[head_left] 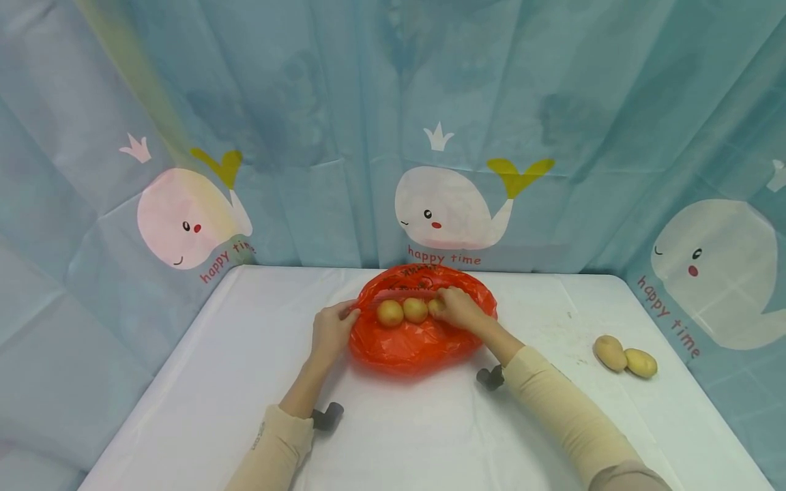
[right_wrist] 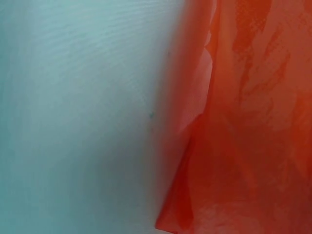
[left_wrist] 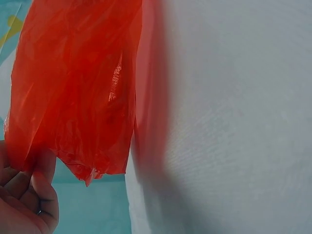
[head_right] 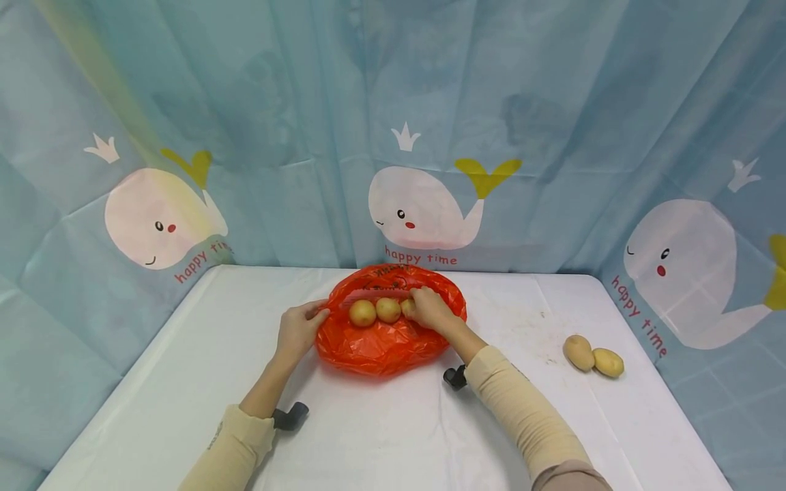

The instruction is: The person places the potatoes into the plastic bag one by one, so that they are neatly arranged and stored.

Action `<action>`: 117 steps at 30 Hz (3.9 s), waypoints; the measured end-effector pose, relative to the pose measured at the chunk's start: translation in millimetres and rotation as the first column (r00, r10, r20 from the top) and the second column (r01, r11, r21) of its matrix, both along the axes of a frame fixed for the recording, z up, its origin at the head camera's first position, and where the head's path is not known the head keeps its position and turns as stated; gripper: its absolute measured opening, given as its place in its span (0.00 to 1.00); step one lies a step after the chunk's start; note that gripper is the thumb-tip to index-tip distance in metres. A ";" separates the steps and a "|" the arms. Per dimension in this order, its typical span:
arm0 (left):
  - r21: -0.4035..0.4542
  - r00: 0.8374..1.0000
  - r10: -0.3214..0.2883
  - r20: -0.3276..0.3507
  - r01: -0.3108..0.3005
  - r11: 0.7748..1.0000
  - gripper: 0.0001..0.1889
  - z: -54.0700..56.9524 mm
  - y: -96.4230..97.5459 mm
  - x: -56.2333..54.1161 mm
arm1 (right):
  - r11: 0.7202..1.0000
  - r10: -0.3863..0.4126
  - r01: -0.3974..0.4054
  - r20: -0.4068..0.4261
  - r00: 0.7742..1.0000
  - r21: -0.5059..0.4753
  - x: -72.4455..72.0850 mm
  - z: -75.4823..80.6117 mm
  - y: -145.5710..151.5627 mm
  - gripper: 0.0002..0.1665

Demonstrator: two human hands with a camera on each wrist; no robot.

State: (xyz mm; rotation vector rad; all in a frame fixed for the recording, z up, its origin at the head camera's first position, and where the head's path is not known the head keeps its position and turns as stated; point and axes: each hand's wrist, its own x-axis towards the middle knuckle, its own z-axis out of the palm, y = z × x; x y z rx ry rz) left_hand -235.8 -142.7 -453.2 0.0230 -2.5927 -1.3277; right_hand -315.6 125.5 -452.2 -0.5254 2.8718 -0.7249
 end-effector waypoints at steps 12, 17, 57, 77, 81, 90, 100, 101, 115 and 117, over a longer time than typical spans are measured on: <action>-0.015 1.000 0.001 -0.007 -0.001 1.000 0.17 -1.5 -1.8 -2.6 | 1.000 0.002 -0.002 0.021 1.000 0.021 -1.9 0.3 0.5 0.21; -0.006 1.000 0.000 0.004 0.000 1.000 0.17 -2.6 -1.1 -3.3 | 1.000 0.010 -0.010 0.025 1.000 -0.006 1.6 8.1 1.7 0.17; 0.014 0.999 0.010 0.045 -0.011 1.000 0.18 1.0 -0.6 0.2 | 0.997 0.063 -0.068 -0.100 0.993 -0.045 36.2 47.8 45.0 0.26; 0.008 0.999 0.017 0.034 -0.017 1.000 0.17 0.2 0.8 0.2 | 0.991 0.027 -0.048 -0.162 0.986 -0.123 48.2 57.9 87.8 0.23; 0.001 1.000 0.008 0.029 -0.008 1.000 0.17 -0.3 0.5 0.1 | 0.989 0.028 -0.055 -0.192 0.981 -0.137 48.0 58.2 95.0 0.21; 0.008 0.999 0.004 0.035 -0.004 1.000 0.18 0.0 -0.7 -1.1 | 0.990 -0.004 -0.024 -0.203 0.979 -0.136 49.8 59.7 108.6 0.23; 0.015 1.000 0.001 0.026 -0.001 1.000 0.18 -3.8 -0.5 2.1 | 0.990 -0.039 0.007 -0.221 0.974 -0.143 58.3 60.8 119.6 0.22; 0.014 1.000 0.001 0.024 -0.001 1.000 0.18 -4.3 -0.5 2.4 | 0.990 -0.040 0.008 -0.221 0.975 -0.143 59.1 60.8 120.5 0.22; 0.030 0.999 -0.008 0.041 0.006 1.000 0.18 -4.2 1.7 1.8 | 0.992 -0.072 0.048 -0.218 0.973 -0.113 65.8 65.9 137.3 0.24; 0.028 0.999 -0.006 0.038 0.004 1.000 0.18 -3.4 1.8 1.6 | 0.993 -0.074 0.051 -0.223 0.972 -0.111 67.0 66.6 139.3 0.25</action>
